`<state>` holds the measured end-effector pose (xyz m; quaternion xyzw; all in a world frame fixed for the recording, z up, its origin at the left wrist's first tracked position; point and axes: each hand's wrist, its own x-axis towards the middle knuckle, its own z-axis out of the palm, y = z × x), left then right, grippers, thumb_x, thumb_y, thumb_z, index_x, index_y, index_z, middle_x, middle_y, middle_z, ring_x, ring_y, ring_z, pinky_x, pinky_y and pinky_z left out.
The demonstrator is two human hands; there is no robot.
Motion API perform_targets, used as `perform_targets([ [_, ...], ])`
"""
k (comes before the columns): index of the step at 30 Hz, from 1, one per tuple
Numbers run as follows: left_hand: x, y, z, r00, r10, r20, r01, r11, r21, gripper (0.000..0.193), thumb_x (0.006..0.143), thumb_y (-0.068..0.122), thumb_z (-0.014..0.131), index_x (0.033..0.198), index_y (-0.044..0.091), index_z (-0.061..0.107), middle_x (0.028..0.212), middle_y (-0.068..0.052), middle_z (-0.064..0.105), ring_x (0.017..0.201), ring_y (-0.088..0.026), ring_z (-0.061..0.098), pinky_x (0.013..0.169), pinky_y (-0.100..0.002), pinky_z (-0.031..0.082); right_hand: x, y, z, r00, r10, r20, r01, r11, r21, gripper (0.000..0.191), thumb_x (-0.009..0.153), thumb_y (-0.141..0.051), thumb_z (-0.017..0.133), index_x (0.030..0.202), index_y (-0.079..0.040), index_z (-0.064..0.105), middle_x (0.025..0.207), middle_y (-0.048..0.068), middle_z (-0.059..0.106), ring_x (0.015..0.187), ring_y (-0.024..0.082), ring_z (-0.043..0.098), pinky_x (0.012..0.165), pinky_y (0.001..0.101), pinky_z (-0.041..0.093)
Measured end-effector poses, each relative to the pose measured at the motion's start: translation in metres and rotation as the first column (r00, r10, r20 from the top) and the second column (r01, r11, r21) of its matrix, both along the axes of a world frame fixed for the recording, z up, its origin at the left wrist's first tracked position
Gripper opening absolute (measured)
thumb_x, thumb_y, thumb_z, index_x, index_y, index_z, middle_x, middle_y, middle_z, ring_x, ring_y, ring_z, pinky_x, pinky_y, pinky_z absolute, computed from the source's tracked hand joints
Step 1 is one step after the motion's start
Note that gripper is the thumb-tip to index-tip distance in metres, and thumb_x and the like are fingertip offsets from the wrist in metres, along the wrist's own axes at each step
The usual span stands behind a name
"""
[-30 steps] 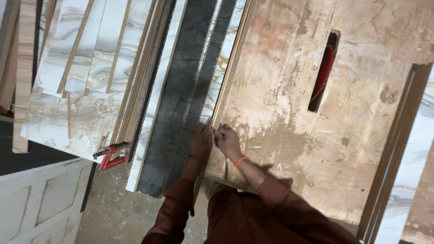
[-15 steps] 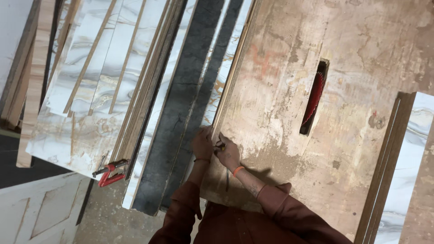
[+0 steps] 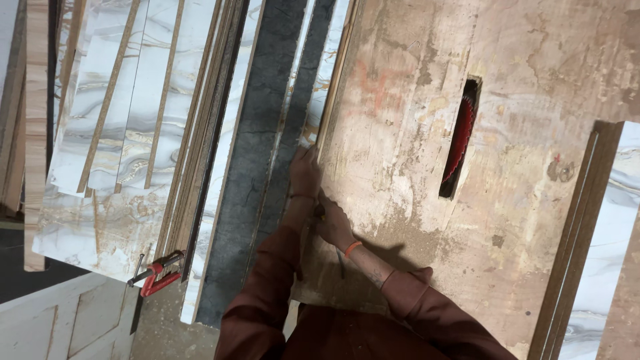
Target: The person uses a table saw to cut long marble-patterned tiles into smaller pieces. They feed the tiles through the saw, collect the cut pieces, and stack them on the table. The person also uses a tape measure to check dimensions and a clamp to secure the workpiece.
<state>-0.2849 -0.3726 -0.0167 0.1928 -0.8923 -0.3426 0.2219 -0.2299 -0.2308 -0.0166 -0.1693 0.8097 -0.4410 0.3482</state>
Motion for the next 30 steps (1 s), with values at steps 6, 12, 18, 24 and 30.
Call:
perform_targets([
  [6,-0.038,-0.003,0.003,0.995,-0.006,-0.103,-0.008,0.99,-0.138,0.019,0.095,0.003,0.059,0.109,0.0,0.071,0.108,-0.02,0.067,0.099,-0.04,0.064,0.087,-0.047,0.054,0.002,0.002,0.007,0.995,-0.055,-0.083,0.047,0.994,-0.095,0.086,0.078,-0.012,0.083,0.153,-0.007,0.041,0.095,0.011,0.075,0.091,0.031,0.072,0.079,0.0411,0.058],
  [12,-0.056,-0.011,0.005,0.998,-0.046,-0.05,0.031,0.962,-0.272,0.016,0.102,0.008,0.058,0.113,0.001,0.067,0.113,-0.022,0.064,0.107,-0.042,0.062,0.093,-0.051,0.053,0.003,-0.002,0.012,0.993,-0.09,-0.075,0.084,0.994,-0.07,0.084,0.079,-0.011,0.081,0.154,-0.01,0.043,0.094,0.011,0.077,0.09,0.029,0.073,0.079,0.0401,0.058],
  [18,-0.056,-0.012,0.008,1.0,0.009,0.014,-0.008,0.994,-0.11,0.024,0.101,0.017,0.062,0.121,0.008,0.071,0.106,-0.019,0.065,0.093,-0.041,0.065,0.08,-0.049,0.055,0.006,0.002,0.006,0.996,-0.085,0.024,0.087,0.993,-0.079,0.088,0.081,-0.011,0.08,0.158,-0.011,0.038,0.093,0.011,0.077,0.09,0.028,0.075,0.081,0.0386,0.058],
  [24,-0.064,-0.006,0.004,0.988,0.1,0.118,-0.085,0.988,-0.126,0.025,0.104,0.024,0.062,0.126,0.018,0.072,0.106,-0.015,0.067,0.084,-0.038,0.067,0.073,-0.048,0.057,0.002,0.011,-0.009,0.996,-0.077,-0.054,0.07,0.99,-0.12,0.084,0.078,-0.006,0.083,0.153,-0.006,0.043,0.101,0.015,0.074,0.095,0.029,0.073,0.082,0.0384,0.058],
  [30,-0.061,-0.012,-0.008,0.982,0.025,0.185,0.002,0.989,-0.146,0.031,0.102,0.025,0.061,0.132,0.02,0.069,0.108,-0.014,0.066,0.089,-0.038,0.069,0.076,-0.048,0.058,-0.002,0.014,-0.007,0.994,-0.042,0.101,0.054,0.992,-0.116,0.08,0.082,-0.01,0.08,0.153,-0.005,0.043,0.103,0.014,0.072,0.097,0.027,0.074,0.086,0.0376,0.06],
])
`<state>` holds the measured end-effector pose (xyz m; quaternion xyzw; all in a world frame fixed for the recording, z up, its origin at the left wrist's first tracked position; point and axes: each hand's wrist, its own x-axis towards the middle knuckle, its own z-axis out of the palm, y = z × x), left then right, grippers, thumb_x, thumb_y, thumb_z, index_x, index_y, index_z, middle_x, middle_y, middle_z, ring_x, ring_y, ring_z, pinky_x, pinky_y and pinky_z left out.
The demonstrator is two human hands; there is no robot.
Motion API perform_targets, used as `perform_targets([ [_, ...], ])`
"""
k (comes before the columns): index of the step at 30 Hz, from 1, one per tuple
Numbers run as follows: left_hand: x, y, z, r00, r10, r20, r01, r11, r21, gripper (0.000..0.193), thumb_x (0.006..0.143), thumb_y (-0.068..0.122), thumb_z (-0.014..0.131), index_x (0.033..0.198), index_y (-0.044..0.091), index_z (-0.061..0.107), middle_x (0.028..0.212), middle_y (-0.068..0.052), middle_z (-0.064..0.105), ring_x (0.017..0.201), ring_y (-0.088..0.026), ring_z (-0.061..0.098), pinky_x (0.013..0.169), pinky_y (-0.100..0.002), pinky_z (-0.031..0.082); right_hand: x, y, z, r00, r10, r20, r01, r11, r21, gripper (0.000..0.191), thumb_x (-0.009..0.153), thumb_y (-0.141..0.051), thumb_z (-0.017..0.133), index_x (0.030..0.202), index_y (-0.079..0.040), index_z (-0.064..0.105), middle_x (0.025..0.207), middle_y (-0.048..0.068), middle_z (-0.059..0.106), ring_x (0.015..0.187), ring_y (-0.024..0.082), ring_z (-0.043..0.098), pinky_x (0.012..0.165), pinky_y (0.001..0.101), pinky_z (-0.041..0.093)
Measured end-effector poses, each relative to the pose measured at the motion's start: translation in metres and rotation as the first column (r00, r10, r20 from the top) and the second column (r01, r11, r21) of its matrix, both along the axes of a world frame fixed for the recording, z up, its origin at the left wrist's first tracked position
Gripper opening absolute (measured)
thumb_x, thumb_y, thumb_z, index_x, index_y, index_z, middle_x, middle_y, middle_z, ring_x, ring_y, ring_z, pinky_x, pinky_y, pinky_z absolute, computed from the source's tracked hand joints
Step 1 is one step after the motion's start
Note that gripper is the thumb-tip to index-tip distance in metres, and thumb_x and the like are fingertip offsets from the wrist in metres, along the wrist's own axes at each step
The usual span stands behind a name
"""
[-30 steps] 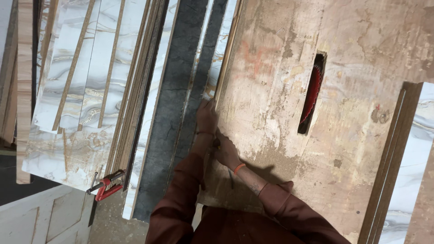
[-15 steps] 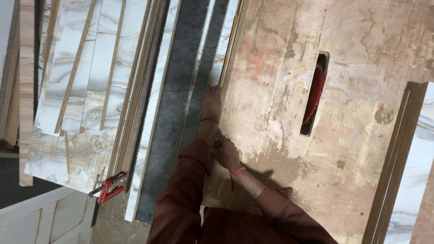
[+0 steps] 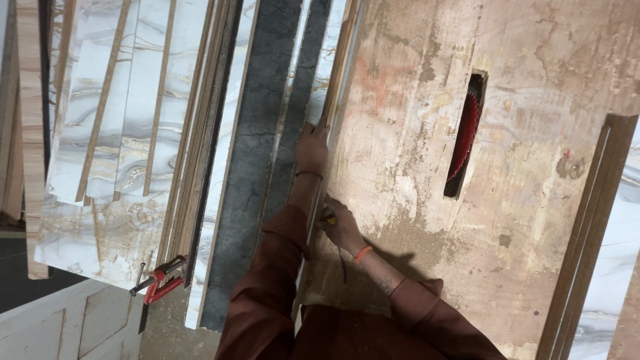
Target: The person uses a table saw to cut long marble-patterned tiles into smaller pieces. They feed the tiles through the saw, collect the cut pieces, and stack them on the table. The person also uses a tape measure to check dimensions and a clamp to secure the workpiece.
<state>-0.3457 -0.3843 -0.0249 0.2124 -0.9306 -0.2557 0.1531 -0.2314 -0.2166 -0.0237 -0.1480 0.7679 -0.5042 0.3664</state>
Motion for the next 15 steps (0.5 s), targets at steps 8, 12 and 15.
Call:
perform_targets([
  [8,0.019,-0.008,0.006,0.981,-0.194,-0.032,0.194,0.981,0.007,0.045,0.101,0.01,0.055,0.145,0.003,0.054,0.118,-0.024,0.055,0.093,-0.043,0.065,0.082,-0.048,0.058,-0.003,-0.007,0.023,0.994,0.007,-0.105,-0.001,0.998,0.062,0.087,0.079,-0.009,0.08,0.156,-0.012,0.04,0.109,0.012,0.075,0.102,0.029,0.072,0.091,0.0407,0.056],
  [12,0.032,-0.014,0.014,0.979,-0.205,-0.014,0.205,0.979,0.014,0.041,0.084,0.005,0.061,0.124,-0.005,0.062,0.113,-0.027,0.059,0.091,-0.045,0.065,0.078,-0.05,0.057,-0.005,-0.007,0.025,0.998,0.014,-0.064,-0.014,1.0,0.007,0.086,0.077,-0.01,0.077,0.156,-0.012,0.041,0.114,0.012,0.074,0.102,0.026,0.074,0.093,0.0394,0.058],
  [15,0.024,-0.021,0.015,0.965,-0.261,0.041,0.262,0.965,-0.011,0.014,0.096,0.01,0.061,0.104,-0.001,0.063,0.102,-0.022,0.065,0.09,-0.042,0.067,0.08,-0.05,0.057,-0.005,-0.01,0.02,0.997,0.02,-0.079,-0.014,0.997,0.077,0.087,0.078,-0.014,0.079,0.156,-0.01,0.039,0.115,0.013,0.073,0.106,0.027,0.072,0.093,0.0401,0.056],
])
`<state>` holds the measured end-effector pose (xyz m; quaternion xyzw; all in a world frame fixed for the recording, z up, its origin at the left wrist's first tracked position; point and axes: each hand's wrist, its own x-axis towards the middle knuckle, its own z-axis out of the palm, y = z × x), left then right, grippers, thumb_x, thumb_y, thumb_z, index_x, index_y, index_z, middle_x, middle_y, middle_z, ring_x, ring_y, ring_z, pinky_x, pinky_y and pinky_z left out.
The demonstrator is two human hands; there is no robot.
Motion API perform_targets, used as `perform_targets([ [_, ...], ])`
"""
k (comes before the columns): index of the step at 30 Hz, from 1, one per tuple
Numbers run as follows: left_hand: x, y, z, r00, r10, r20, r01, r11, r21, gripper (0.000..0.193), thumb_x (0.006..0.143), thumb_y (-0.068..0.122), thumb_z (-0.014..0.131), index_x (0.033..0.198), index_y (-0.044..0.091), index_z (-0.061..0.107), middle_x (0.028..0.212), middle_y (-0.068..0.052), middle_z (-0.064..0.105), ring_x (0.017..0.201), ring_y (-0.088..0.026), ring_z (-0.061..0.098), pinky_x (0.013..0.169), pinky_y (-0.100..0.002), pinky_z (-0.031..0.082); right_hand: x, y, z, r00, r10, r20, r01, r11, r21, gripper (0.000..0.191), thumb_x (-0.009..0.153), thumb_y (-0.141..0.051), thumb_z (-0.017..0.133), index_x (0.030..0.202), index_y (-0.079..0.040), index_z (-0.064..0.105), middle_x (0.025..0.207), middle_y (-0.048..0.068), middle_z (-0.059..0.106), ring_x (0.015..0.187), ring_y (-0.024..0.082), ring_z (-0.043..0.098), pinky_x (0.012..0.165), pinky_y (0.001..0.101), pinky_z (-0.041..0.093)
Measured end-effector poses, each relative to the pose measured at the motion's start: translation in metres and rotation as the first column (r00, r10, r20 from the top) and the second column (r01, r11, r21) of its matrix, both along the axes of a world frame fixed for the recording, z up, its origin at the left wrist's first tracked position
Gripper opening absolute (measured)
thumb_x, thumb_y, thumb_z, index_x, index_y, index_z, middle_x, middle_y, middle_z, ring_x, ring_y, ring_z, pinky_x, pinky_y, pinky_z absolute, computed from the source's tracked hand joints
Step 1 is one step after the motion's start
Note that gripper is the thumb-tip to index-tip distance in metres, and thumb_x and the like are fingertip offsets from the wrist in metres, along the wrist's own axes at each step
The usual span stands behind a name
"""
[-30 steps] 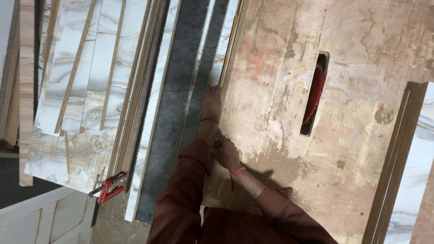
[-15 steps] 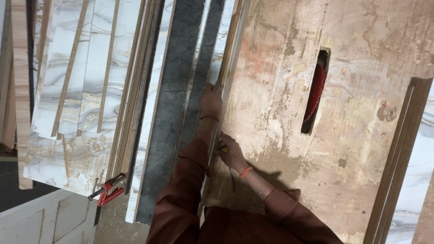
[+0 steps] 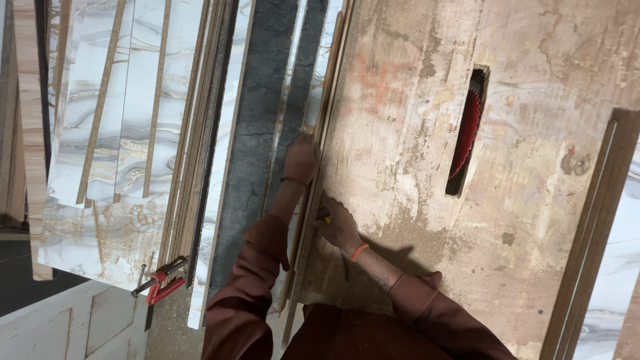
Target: The person uses a table saw to cut long marble-patterned tiles into smaller pieces. They feed the tiles through the saw, collect the cut pieces, and stack them on the table. The person also uses a tape measure to check dimensions and a clamp to secure the workpiece.
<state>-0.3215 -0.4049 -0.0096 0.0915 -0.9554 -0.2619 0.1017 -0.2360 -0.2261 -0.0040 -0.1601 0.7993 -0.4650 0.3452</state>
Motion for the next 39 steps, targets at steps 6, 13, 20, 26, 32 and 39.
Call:
perform_targets([
  [6,-0.064,-0.005,-0.006,0.999,0.053,-0.014,-0.055,0.977,-0.206,0.016,0.096,0.011,0.054,0.103,0.002,0.064,0.097,-0.022,0.066,0.085,-0.041,0.067,0.076,-0.052,0.057,0.012,-0.005,-0.015,0.992,0.068,-0.11,-0.062,0.996,0.058,0.085,0.08,-0.015,0.081,0.153,-0.007,0.039,0.119,0.017,0.069,0.109,0.036,0.064,0.092,0.045,0.053],
  [13,-0.049,-0.007,0.005,0.993,0.098,-0.064,-0.097,0.995,0.018,0.04,0.099,0.026,0.059,0.133,0.005,0.062,0.1,-0.024,0.065,0.084,-0.044,0.065,0.072,-0.053,0.054,0.027,-0.009,-0.018,0.995,0.027,-0.093,-0.015,0.991,0.133,0.069,0.084,-0.016,0.078,0.146,-0.006,0.051,0.11,0.015,0.07,0.104,0.036,0.066,0.087,0.0463,0.054],
  [20,0.012,0.01,-0.001,0.972,0.216,0.094,-0.226,0.969,0.103,0.041,0.103,0.024,0.058,0.143,0.015,0.059,0.112,-0.021,0.066,0.087,-0.042,0.066,0.074,-0.051,0.055,0.029,-0.003,-0.029,0.986,0.023,-0.165,-0.024,1.0,-0.003,0.056,0.082,-0.011,0.08,0.134,-0.002,0.06,0.1,0.016,0.073,0.095,0.034,0.07,0.082,0.0431,0.056],
  [26,0.04,0.009,-0.007,0.974,0.222,0.055,-0.228,0.959,0.168,0.048,0.095,0.011,0.061,0.143,0.013,0.059,0.112,-0.019,0.064,0.098,-0.041,0.063,0.083,-0.049,0.054,0.028,-0.009,-0.02,0.998,-0.019,-0.067,0.019,1.0,0.003,0.032,0.083,-0.01,0.083,0.109,0.0,0.066,0.094,0.015,0.073,0.084,0.027,0.073,0.077,0.0379,0.057],
  [32,0.008,0.007,-0.014,0.974,0.223,-0.031,-0.21,0.951,0.228,0.04,0.093,0.002,0.062,0.132,0.01,0.065,0.114,-0.019,0.062,0.103,-0.04,0.063,0.086,-0.046,0.055,0.006,-0.021,-0.004,0.993,0.014,-0.117,-0.002,0.995,0.096,0.03,0.083,-0.012,0.083,0.105,0.0,0.067,0.089,0.016,0.075,0.081,0.031,0.072,0.074,0.041,0.056],
  [39,-0.039,0.009,-0.009,0.98,0.181,-0.087,-0.178,0.983,0.037,0.039,0.096,0.003,0.055,0.134,0.009,0.062,0.112,-0.016,0.06,0.104,-0.038,0.062,0.089,-0.045,0.055,-0.041,-0.03,-0.018,0.991,-0.032,-0.13,0.043,0.996,0.077,0.032,0.084,-0.014,0.078,0.112,-0.002,0.068,0.093,0.016,0.078,0.085,0.033,0.076,0.076,0.0411,0.058],
])
